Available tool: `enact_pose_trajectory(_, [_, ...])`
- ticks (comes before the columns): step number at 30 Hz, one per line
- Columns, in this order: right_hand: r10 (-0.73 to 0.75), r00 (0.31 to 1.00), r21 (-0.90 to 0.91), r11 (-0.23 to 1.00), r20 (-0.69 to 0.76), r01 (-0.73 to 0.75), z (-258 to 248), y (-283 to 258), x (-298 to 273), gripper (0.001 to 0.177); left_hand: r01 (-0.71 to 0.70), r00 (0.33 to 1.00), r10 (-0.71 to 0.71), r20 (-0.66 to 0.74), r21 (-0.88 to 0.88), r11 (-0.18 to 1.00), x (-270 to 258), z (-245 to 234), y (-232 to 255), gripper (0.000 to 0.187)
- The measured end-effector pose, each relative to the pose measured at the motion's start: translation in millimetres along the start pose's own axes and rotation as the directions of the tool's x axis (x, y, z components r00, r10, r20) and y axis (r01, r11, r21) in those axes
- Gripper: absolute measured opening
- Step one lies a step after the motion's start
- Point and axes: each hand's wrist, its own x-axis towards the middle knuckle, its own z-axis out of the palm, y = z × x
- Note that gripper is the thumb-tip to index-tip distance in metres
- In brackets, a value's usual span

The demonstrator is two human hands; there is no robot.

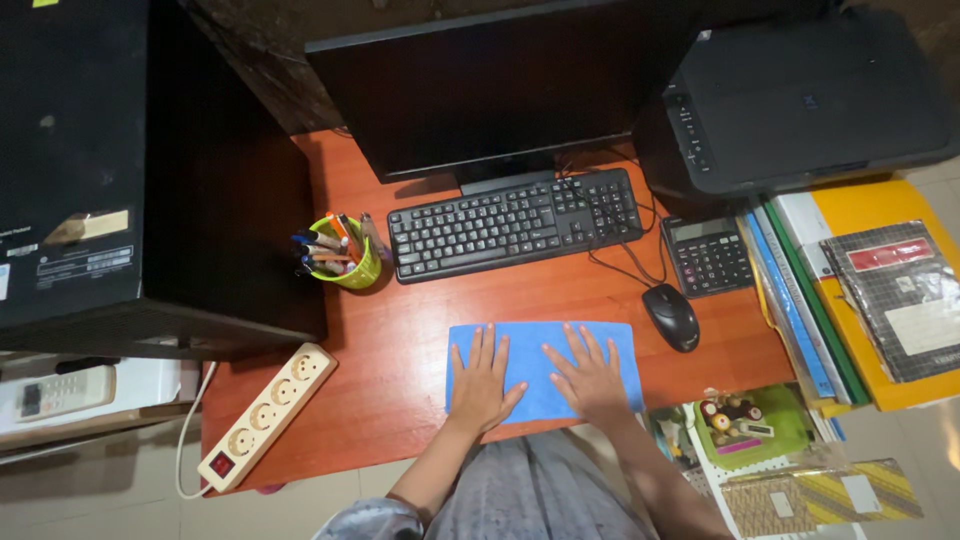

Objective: The person wipes a blue surface and an extension cord with a blue cloth.

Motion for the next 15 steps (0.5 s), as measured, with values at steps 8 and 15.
enact_pose_trajectory(8, [-0.038,0.996,0.013,0.999,0.083,0.037,-9,11,29,0.053,0.010,1.000,-0.010,-0.014,0.051,0.999,13,9,-4,0.090])
enact_pose_trajectory(15, [-0.014,0.997,0.021,1.000,0.074,0.013,-3,30,64,0.053,0.060,0.997,-0.062,0.040,0.039,0.997,61,4,-17,0.092])
